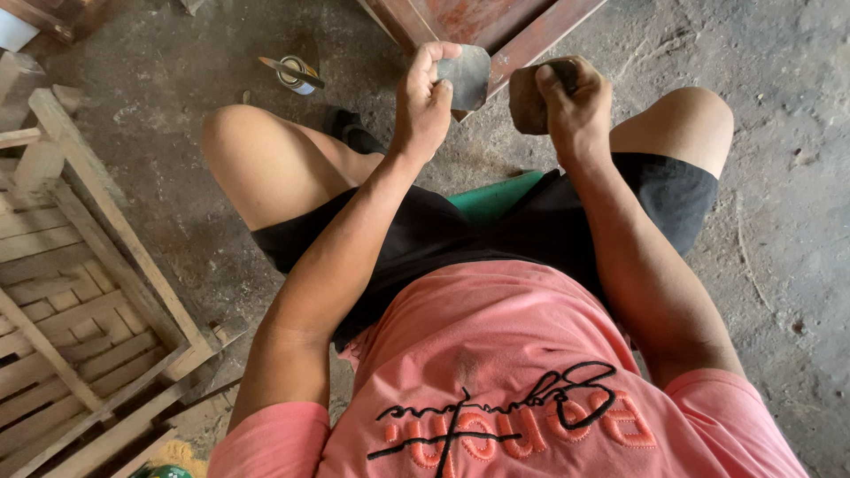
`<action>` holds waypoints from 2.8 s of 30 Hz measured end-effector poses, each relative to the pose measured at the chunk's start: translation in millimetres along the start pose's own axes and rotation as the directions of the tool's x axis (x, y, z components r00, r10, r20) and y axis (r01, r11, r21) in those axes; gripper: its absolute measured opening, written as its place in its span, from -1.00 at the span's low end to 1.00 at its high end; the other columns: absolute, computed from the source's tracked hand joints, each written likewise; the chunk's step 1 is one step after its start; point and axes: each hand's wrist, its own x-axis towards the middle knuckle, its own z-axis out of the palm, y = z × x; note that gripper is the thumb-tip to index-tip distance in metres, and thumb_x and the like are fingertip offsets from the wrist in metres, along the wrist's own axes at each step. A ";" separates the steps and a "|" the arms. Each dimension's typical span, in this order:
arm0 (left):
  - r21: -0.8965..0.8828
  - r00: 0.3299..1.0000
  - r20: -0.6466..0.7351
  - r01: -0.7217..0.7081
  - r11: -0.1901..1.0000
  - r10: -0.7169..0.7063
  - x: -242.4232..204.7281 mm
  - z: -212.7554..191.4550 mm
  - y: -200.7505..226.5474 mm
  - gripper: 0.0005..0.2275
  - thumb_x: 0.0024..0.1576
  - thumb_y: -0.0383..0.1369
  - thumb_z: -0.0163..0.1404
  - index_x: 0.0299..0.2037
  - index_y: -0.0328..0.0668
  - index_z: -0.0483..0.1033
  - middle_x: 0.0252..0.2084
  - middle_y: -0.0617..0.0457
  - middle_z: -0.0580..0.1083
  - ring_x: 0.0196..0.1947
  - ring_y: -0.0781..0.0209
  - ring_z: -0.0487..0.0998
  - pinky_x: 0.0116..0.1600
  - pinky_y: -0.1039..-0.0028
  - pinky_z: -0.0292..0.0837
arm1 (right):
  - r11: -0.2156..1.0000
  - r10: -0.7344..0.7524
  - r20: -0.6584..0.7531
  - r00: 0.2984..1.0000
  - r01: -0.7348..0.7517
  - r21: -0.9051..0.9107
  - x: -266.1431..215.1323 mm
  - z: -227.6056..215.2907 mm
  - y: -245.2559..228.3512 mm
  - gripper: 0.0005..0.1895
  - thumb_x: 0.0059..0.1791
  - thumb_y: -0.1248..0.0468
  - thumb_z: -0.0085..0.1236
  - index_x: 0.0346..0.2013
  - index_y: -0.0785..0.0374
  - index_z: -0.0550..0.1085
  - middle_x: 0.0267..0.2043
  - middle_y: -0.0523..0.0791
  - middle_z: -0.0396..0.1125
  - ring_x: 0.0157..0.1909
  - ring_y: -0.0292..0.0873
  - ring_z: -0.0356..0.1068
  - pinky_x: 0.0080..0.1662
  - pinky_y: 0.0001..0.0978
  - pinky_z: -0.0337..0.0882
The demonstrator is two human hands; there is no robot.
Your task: The person sands the surface and edges of a wooden cabinet door using a piece of sandpaper held in their hands.
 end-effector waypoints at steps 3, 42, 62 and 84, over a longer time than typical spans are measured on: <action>0.085 0.996 0.007 0.092 0.992 -0.093 0.0 -0.9 1.1 -0.72 0.12 -0.67 -0.12 0.00 -0.31 0.50 -0.10 -0.04 0.54 -0.23 0.31 0.46 -0.11 0.45 0.42 | 0.930 -0.119 -0.017 0.993 0.117 0.348 -0.4 -2.8 0.8 -0.75 0.18 0.19 0.26 -0.27 0.30 0.51 -0.31 -0.19 0.40 -0.29 -0.33 0.32 -0.18 -0.39 0.43; -0.041 0.995 0.074 0.062 0.997 -0.059 -5.6 18.8 7.8 -0.86 0.21 -0.42 0.13 -0.09 -0.21 0.48 -0.22 0.06 0.51 -0.22 0.34 0.56 -0.17 0.53 0.52 | 0.999 -0.023 0.124 0.992 0.028 -0.042 -9.2 18.7 -21.2 -0.83 0.09 0.29 0.31 -0.26 0.36 0.56 -0.35 -0.12 0.50 -0.34 -0.36 0.43 -0.26 -0.50 0.47; 0.201 0.913 0.151 0.348 0.916 -0.380 -9.0 28.1 -14.8 -0.83 0.24 -0.62 -0.15 -0.06 -0.27 0.46 -0.05 -0.10 0.57 -0.07 0.18 0.63 -0.02 0.42 0.65 | 0.877 -0.387 0.098 0.917 0.399 -0.270 -12.5 20.9 -17.6 -0.46 0.05 0.15 0.40 0.20 0.35 0.40 0.02 0.07 0.33 0.05 -0.06 0.39 0.07 -0.24 0.49; 0.608 0.983 0.019 -0.154 0.779 0.180 125.1 1.1 -79.1 -0.54 0.37 -0.26 0.01 0.40 -0.21 0.16 0.27 -0.08 0.40 0.33 0.04 0.42 0.50 -0.09 0.19 | 0.752 -0.291 -0.040 0.956 0.203 -0.627 156.8 -6.3 -7.8 -0.71 0.28 0.23 -0.07 -0.06 0.38 0.54 -0.42 -0.06 0.43 -0.41 -0.28 0.46 -0.39 -0.40 0.47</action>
